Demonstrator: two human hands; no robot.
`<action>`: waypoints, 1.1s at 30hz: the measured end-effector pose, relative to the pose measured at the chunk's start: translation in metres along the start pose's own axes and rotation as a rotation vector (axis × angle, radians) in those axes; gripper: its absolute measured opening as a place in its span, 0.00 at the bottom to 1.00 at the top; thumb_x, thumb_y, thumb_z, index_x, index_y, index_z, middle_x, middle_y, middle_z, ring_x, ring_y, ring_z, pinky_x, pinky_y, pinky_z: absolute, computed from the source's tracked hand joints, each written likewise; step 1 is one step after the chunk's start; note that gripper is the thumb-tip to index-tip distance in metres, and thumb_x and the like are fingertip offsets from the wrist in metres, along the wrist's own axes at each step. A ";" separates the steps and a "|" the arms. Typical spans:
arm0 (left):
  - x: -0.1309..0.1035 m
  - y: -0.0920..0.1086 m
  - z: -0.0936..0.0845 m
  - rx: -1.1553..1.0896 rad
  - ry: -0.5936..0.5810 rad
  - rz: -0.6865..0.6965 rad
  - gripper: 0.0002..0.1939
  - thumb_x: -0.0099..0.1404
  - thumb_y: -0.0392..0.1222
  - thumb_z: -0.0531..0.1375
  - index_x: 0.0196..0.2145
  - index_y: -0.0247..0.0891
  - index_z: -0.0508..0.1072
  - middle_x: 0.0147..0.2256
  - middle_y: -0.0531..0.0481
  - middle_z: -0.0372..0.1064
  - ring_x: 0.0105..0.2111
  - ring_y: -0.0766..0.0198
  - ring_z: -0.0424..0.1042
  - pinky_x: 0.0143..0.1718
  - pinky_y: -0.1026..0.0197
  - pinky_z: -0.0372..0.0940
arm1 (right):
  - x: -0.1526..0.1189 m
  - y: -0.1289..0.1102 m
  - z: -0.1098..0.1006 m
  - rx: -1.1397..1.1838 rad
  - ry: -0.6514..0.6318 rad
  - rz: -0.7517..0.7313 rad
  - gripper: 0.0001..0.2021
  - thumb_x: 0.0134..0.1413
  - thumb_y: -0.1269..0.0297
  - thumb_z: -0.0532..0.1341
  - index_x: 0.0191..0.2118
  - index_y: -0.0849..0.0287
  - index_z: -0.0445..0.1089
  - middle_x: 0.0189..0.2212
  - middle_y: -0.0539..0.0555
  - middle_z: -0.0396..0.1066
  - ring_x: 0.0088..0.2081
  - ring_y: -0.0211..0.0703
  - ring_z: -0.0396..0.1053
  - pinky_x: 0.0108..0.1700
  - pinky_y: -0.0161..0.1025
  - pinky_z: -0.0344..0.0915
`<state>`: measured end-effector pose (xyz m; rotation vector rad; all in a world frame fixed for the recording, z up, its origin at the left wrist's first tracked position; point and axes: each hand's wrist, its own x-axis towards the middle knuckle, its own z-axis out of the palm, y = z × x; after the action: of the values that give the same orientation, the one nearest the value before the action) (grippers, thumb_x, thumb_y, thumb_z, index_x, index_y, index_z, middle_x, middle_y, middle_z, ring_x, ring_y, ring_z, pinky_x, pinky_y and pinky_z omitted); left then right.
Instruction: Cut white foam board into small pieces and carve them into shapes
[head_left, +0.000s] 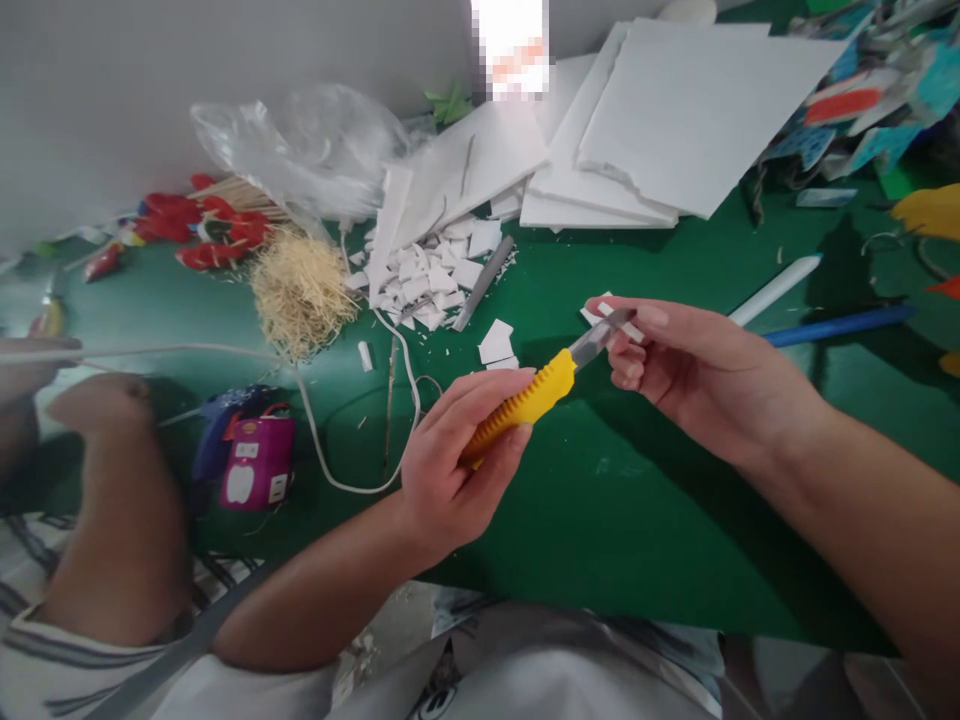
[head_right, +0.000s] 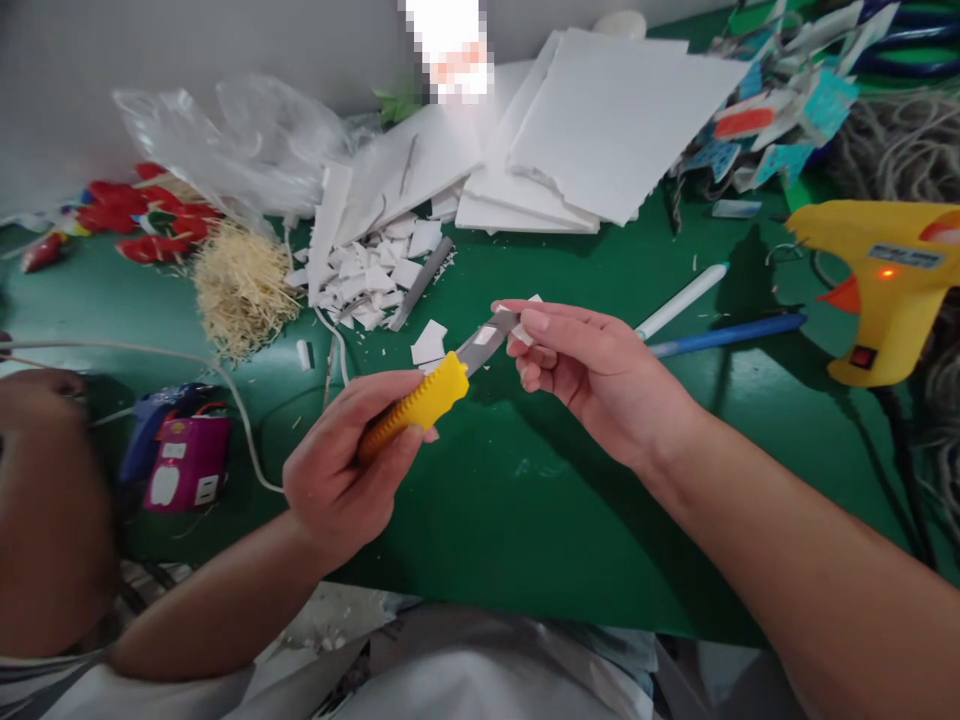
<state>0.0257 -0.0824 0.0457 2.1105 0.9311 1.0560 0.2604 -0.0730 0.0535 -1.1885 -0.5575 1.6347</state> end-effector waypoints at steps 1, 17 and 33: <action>0.000 0.000 0.000 -0.007 0.003 -0.005 0.18 0.73 0.32 0.61 0.58 0.42 0.74 0.53 0.45 0.79 0.38 0.66 0.81 0.35 0.65 0.79 | 0.000 0.000 0.000 0.007 -0.002 0.000 0.12 0.45 0.57 0.74 0.37 0.54 0.83 0.27 0.47 0.71 0.25 0.30 0.64 0.28 0.29 0.69; 0.006 -0.004 -0.001 0.124 0.013 0.064 0.16 0.70 0.30 0.63 0.54 0.38 0.75 0.51 0.46 0.80 0.50 0.63 0.79 0.53 0.62 0.75 | 0.002 -0.002 0.004 0.091 0.044 0.031 0.13 0.58 0.51 0.66 0.34 0.54 0.83 0.36 0.52 0.80 0.29 0.34 0.68 0.33 0.32 0.73; 0.009 -0.005 -0.001 0.181 -0.003 0.091 0.16 0.70 0.27 0.62 0.54 0.34 0.75 0.51 0.46 0.79 0.52 0.66 0.77 0.58 0.67 0.71 | 0.001 0.005 -0.001 0.014 -0.049 -0.049 0.14 0.58 0.48 0.68 0.32 0.53 0.82 0.43 0.53 0.82 0.30 0.37 0.73 0.35 0.35 0.74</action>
<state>0.0273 -0.0720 0.0460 2.3214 0.9691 1.0477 0.2585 -0.0741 0.0483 -1.1188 -0.6005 1.6269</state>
